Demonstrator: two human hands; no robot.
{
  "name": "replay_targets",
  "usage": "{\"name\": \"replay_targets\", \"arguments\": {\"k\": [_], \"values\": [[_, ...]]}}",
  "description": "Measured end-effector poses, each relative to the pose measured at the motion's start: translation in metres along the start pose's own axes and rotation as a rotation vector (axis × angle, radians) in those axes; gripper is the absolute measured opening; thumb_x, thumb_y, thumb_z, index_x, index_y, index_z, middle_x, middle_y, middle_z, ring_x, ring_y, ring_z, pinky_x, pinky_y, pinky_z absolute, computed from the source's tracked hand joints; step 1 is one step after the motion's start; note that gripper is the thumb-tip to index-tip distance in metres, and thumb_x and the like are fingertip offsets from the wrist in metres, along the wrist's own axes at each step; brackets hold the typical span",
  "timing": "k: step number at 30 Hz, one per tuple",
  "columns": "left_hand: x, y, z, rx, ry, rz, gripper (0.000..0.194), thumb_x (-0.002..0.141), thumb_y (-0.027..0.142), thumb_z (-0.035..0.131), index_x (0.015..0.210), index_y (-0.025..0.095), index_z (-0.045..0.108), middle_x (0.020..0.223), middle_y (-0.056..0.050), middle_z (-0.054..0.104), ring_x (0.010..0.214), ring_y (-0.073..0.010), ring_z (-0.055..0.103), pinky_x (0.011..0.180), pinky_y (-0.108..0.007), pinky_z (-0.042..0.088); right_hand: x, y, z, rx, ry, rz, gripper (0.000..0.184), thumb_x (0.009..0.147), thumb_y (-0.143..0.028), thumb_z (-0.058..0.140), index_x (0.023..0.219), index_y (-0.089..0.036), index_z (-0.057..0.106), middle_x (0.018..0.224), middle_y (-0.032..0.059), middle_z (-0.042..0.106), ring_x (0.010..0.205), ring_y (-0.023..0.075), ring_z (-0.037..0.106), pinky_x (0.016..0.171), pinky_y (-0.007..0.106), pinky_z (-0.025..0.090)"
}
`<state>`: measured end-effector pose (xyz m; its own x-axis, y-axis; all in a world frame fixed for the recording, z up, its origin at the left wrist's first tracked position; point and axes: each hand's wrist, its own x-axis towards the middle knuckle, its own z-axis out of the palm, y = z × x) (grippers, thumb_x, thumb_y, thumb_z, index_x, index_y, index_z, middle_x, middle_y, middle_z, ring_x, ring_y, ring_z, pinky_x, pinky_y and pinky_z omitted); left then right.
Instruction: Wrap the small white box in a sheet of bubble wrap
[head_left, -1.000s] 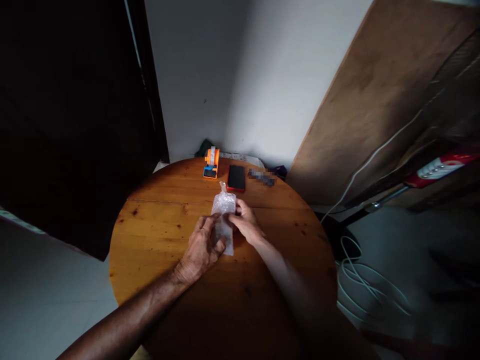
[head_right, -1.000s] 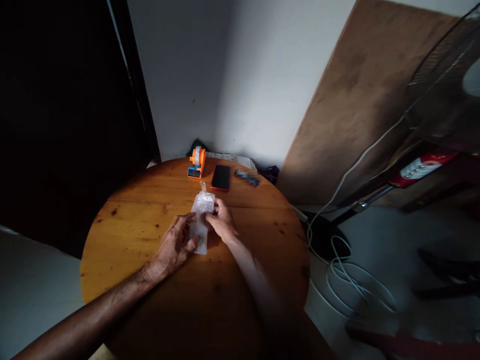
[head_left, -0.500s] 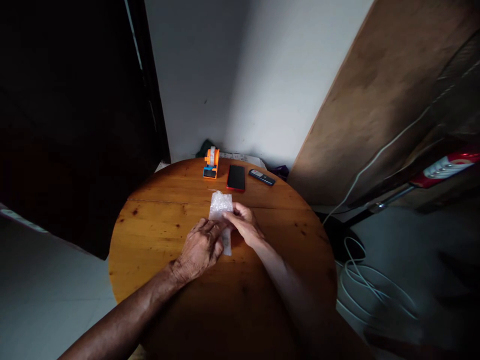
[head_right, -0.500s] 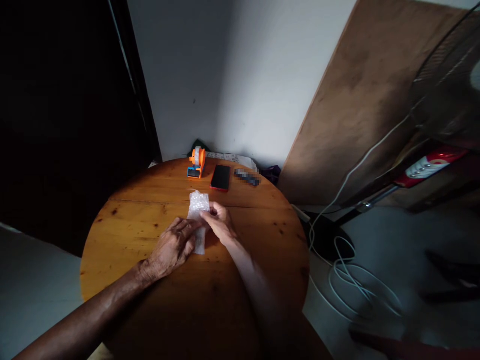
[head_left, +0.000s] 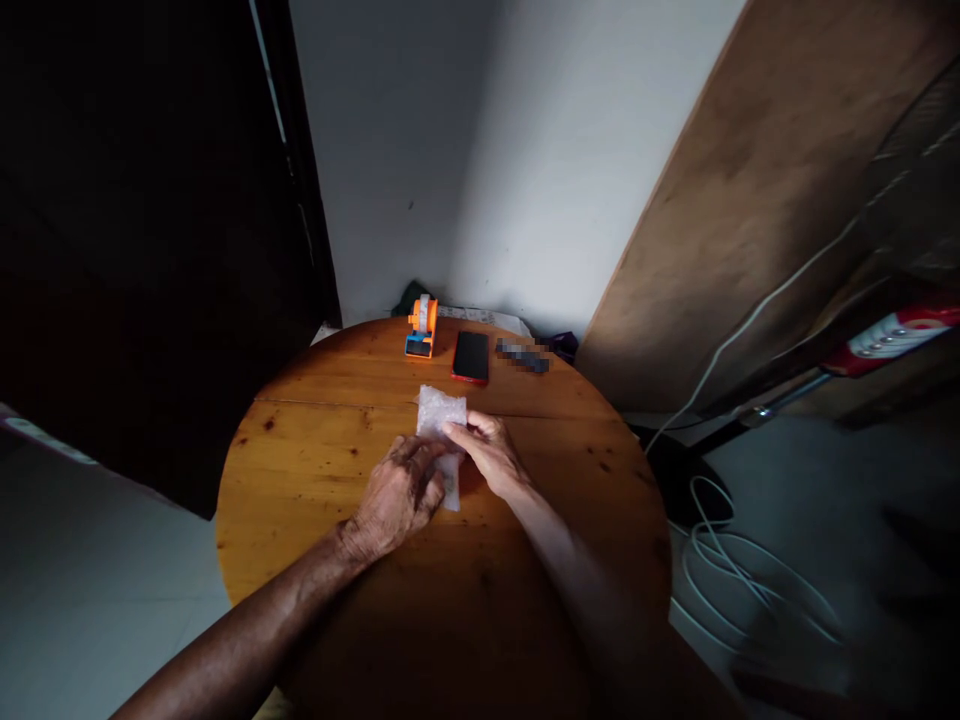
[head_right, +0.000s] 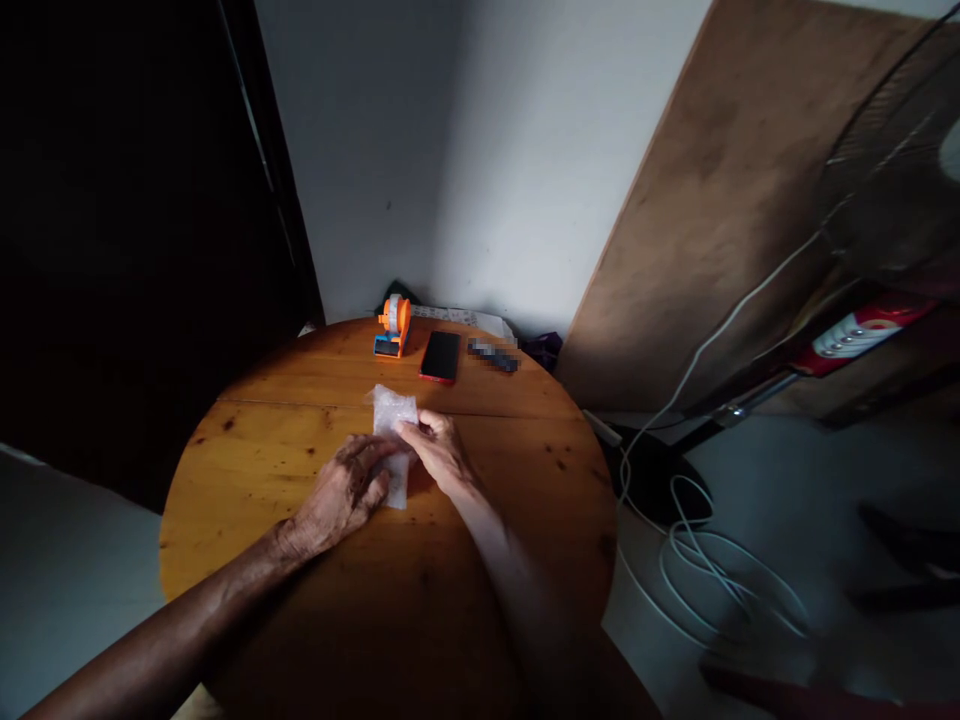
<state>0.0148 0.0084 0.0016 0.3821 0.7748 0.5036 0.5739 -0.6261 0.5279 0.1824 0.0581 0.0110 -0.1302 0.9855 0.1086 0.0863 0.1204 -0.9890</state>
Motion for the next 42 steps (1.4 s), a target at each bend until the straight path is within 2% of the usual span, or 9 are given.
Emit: {"name": "replay_targets", "arguments": {"k": [8, 15, 17, 20, 24, 28, 31, 36, 42], "values": [[-0.001, 0.001, 0.001, -0.098, 0.006, -0.169, 0.034, 0.084, 0.022, 0.055, 0.117, 0.019, 0.065, 0.115, -0.011, 0.058, 0.107, -0.0258, 0.058, 0.094, -0.042, 0.053, -0.007, -0.014, -0.008, -0.006, -0.078, 0.001, 0.029, 0.073, -0.044, 0.072, 0.084, -0.018, 0.072, 0.076, 0.0011, 0.068, 0.072, 0.0171, 0.06, 0.067, 0.028, 0.048], [0.0, -0.001, 0.005, -0.137, 0.143, -0.29, 0.027, 0.076, 0.024, 0.065, 0.103, 0.022, 0.06, 0.098, -0.007, 0.054, 0.085, -0.0215, 0.057, 0.081, -0.04, 0.054, -0.016, -0.027, -0.013, -0.155, -0.192, -0.071, 0.021, 0.078, -0.038, 0.068, 0.073, -0.018, 0.067, 0.073, 0.0015, 0.067, 0.068, 0.0157, 0.06, 0.064, 0.027, 0.048], [0.0, -0.002, 0.007, -0.175, 0.194, -0.342, 0.032, 0.074, 0.024, 0.068, 0.104, 0.022, 0.057, 0.095, -0.006, 0.054, 0.084, -0.0216, 0.057, 0.08, -0.041, 0.054, -0.019, -0.031, -0.013, -0.217, -0.219, -0.116, 0.019, 0.081, -0.035, 0.064, 0.073, -0.018, 0.066, 0.072, 0.0017, 0.067, 0.067, 0.0153, 0.06, 0.061, 0.026, 0.047], [0.0, -0.004, 0.007, -0.333, 0.229, -0.358, 0.053, 0.072, 0.024, 0.07, 0.121, 0.022, 0.05, 0.112, -0.009, 0.054, 0.1, -0.0236, 0.057, 0.087, -0.041, 0.053, -0.024, -0.037, -0.013, -0.281, -0.252, -0.175, 0.015, 0.084, -0.029, 0.059, 0.076, -0.019, 0.067, 0.075, 0.0014, 0.069, 0.068, 0.0146, 0.061, 0.06, 0.025, 0.047], [0.003, -0.005, 0.002, -0.64, 0.121, -0.361, 0.072, 0.072, 0.026, 0.069, 0.137, 0.021, 0.038, 0.128, -0.014, 0.05, 0.108, -0.0225, 0.056, 0.089, -0.037, 0.051, -0.028, -0.043, -0.014, -0.428, -0.282, -0.25, 0.012, 0.083, -0.018, 0.056, 0.077, -0.021, 0.067, 0.073, -0.0009, 0.067, 0.066, 0.0131, 0.059, 0.06, 0.023, 0.044], [0.008, -0.004, -0.005, -0.902, 0.003, -0.406, 0.046, 0.066, 0.025, 0.074, 0.106, 0.019, 0.052, 0.1, -0.005, 0.06, 0.079, -0.014, 0.057, 0.067, -0.026, 0.048, -0.032, -0.048, -0.017, -0.582, -0.357, -0.322, 0.014, 0.081, -0.012, 0.057, 0.079, -0.022, 0.066, 0.082, -0.0003, 0.068, 0.072, 0.0133, 0.059, 0.069, 0.026, 0.045], [0.01, -0.004, -0.006, -1.002, -0.033, -0.425, 0.034, 0.061, 0.023, 0.076, 0.083, 0.019, 0.05, 0.094, -0.003, 0.06, 0.071, -0.0105, 0.054, 0.059, -0.022, 0.043, -0.034, -0.048, -0.02, -0.628, -0.417, -0.363, 0.015, 0.078, -0.009, 0.06, 0.083, -0.022, 0.065, 0.094, 0.0017, 0.067, 0.079, 0.0147, 0.061, 0.075, 0.027, 0.045], [0.012, -0.005, -0.012, -0.967, -0.12, -0.37, 0.023, 0.063, 0.018, 0.07, 0.077, 0.017, 0.052, 0.092, -0.004, 0.063, 0.074, -0.0114, 0.058, 0.062, -0.022, 0.044, -0.034, -0.042, -0.023, -0.679, -0.446, -0.42, 0.014, 0.078, -0.008, 0.061, 0.08, -0.021, 0.064, 0.095, 0.0024, 0.065, 0.081, 0.0148, 0.06, 0.074, 0.027, 0.044], [0.012, -0.002, -0.038, -0.764, -0.255, -0.305, 0.019, 0.064, 0.009, 0.06, 0.082, 0.017, 0.059, 0.118, -0.01, 0.064, 0.096, -0.0184, 0.063, 0.075, -0.028, 0.051, -0.034, -0.042, -0.023, -0.692, -0.483, -0.435, 0.018, 0.076, -0.003, 0.057, 0.074, -0.02, 0.063, 0.095, 0.0021, 0.064, 0.083, 0.0148, 0.059, 0.075, 0.027, 0.044]]}}
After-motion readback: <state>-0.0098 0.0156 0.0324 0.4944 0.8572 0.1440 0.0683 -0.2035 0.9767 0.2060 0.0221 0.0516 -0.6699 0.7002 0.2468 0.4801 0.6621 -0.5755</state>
